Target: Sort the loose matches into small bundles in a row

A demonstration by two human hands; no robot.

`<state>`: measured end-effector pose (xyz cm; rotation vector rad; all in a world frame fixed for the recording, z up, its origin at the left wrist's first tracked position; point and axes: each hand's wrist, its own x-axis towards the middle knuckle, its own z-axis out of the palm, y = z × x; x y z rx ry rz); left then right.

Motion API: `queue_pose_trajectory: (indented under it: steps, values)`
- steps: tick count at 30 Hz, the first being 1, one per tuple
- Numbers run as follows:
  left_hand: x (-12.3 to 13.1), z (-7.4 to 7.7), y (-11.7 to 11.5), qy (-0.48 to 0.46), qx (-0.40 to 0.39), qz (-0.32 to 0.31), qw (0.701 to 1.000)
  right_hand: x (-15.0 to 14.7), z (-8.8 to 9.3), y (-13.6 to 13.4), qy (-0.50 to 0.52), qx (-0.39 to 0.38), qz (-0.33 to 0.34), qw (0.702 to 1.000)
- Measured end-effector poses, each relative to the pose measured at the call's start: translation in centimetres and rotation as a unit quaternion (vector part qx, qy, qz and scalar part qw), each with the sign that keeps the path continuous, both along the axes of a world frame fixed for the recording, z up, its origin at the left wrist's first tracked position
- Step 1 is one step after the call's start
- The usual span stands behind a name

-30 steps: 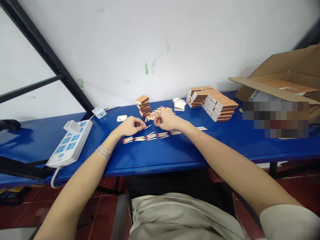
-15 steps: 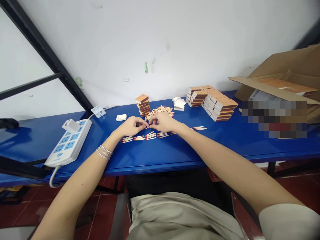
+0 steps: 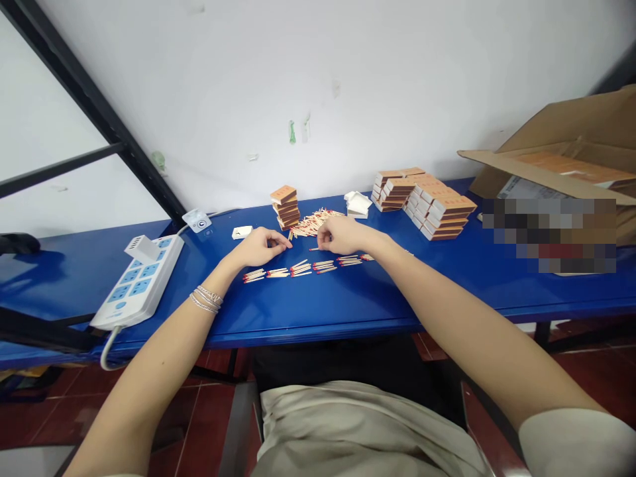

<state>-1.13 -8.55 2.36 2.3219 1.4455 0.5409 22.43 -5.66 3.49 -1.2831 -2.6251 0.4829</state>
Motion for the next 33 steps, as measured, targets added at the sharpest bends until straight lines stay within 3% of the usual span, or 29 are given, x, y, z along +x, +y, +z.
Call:
queue_pose_trajectory:
  steps: [4, 10, 19, 27, 33]
  values:
    - [-0.1, 0.0, 0.1, -0.008, -0.009, 0.008, 1.0, 1.0, 0.5, 0.0, -0.011, -0.049, 0.024, 0.998]
    - [-0.2, 0.0, 0.2, -0.008, -0.008, 0.011, 1.0, 1.1, 0.4, 0.0, -0.009, -0.058, 0.028, 0.998]
    - [-0.1, -0.3, 0.3, -0.023, 0.014, 0.029, 0.999, 1.7, 0.6, 0.3, 0.003, -0.102, 0.092, 0.991]
    - [0.7, -1.0, 1.2, 0.055, 0.107, 0.048, 0.992, -0.1, -1.0, 0.7, 0.031, 0.053, -0.035, 0.997]
    - [0.1, -0.6, 1.2, 0.067, 0.105, 0.031, 0.992, -0.5, -1.7, 1.4, 0.01, 0.095, -0.075, 0.993]
